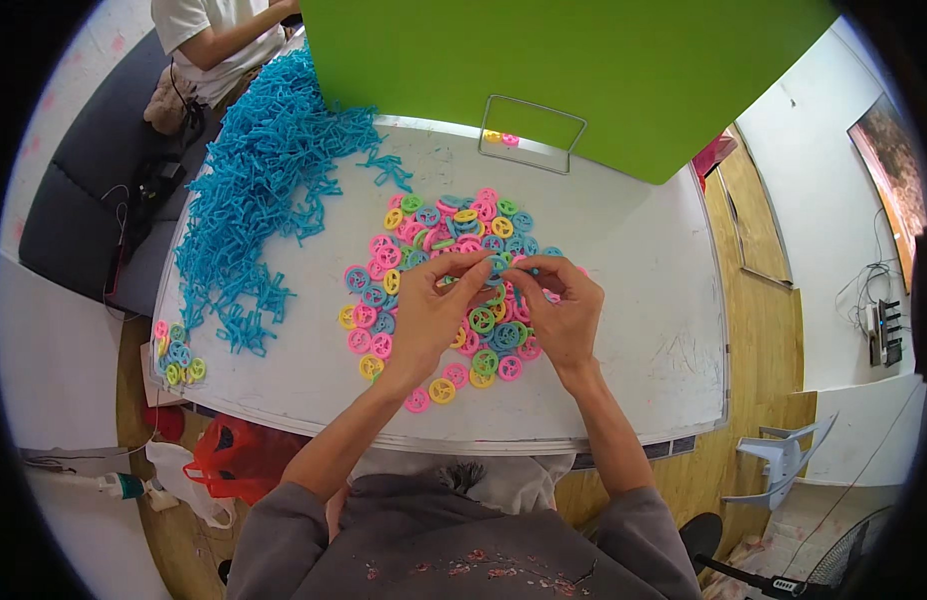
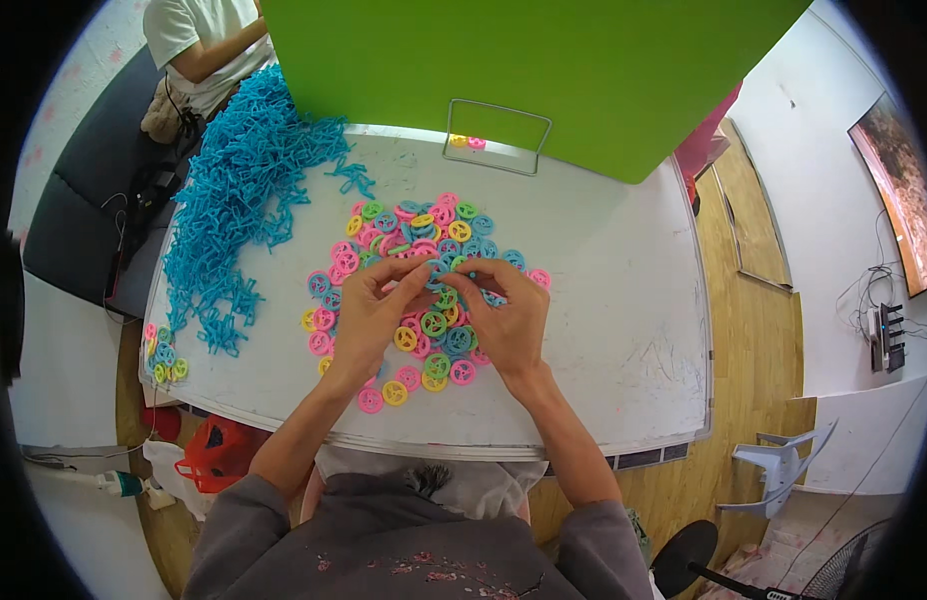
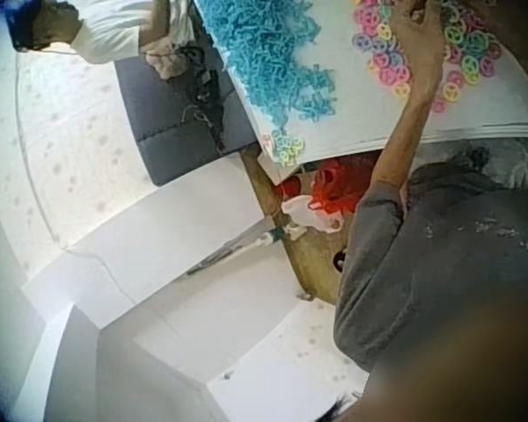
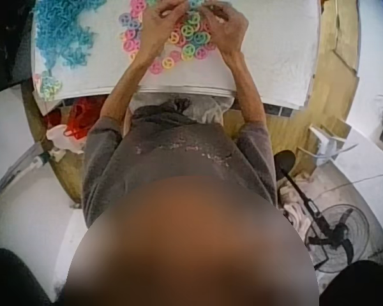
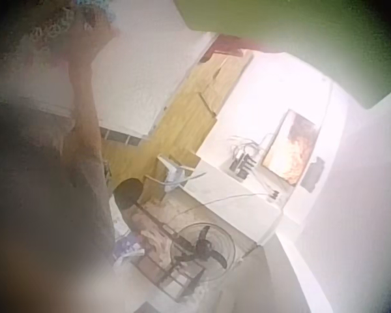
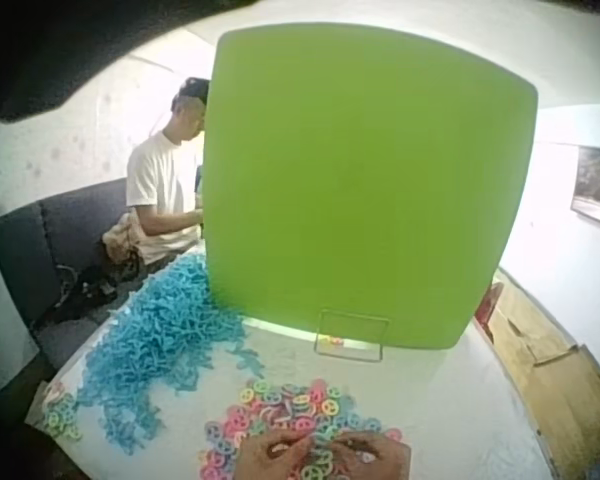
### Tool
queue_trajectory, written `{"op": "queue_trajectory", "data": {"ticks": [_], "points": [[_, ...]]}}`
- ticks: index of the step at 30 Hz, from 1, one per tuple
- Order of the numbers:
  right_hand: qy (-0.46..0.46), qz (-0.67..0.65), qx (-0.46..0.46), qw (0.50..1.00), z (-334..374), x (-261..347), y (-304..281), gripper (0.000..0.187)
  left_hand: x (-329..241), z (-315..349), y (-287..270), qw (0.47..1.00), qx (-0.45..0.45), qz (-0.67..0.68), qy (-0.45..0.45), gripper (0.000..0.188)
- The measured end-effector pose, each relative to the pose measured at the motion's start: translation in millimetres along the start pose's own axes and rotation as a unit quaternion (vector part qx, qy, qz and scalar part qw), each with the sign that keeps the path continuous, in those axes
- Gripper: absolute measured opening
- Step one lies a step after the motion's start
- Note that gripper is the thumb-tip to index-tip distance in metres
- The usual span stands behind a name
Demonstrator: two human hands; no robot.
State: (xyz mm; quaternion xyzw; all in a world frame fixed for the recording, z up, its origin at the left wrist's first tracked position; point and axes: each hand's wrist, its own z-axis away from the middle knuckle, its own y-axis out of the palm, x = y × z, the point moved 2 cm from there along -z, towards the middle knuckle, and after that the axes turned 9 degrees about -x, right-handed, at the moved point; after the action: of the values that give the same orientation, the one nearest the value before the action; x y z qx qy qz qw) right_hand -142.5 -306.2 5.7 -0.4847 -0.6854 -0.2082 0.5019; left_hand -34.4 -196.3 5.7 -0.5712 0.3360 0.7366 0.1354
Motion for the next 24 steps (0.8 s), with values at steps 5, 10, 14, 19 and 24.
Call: {"op": "queue_trajectory", "data": {"ticks": [5,10,14,19,24], "points": [[0.016,-0.060,-0.012,0.998,3,3,1,0.011,0,2,1,1.000,0.005,0.031,-0.002,0.025],[-0.005,-0.047,-0.025,0.999,6,5,3,0.008,-2,3,1,0.998,-0.026,-0.051,0.029,0.017],[0.017,-0.050,-0.012,0.999,7,10,6,0.007,1,1,-2,0.992,-0.040,-0.113,0.048,0.011],[0.049,-0.082,0.030,0.995,4,11,3,0.007,2,4,1,0.986,-0.035,-0.106,0.123,0.009],[0.111,-0.117,0.100,0.982,0,4,4,0.010,9,4,-10,0.989,-0.014,-0.085,0.124,0.012]]}}
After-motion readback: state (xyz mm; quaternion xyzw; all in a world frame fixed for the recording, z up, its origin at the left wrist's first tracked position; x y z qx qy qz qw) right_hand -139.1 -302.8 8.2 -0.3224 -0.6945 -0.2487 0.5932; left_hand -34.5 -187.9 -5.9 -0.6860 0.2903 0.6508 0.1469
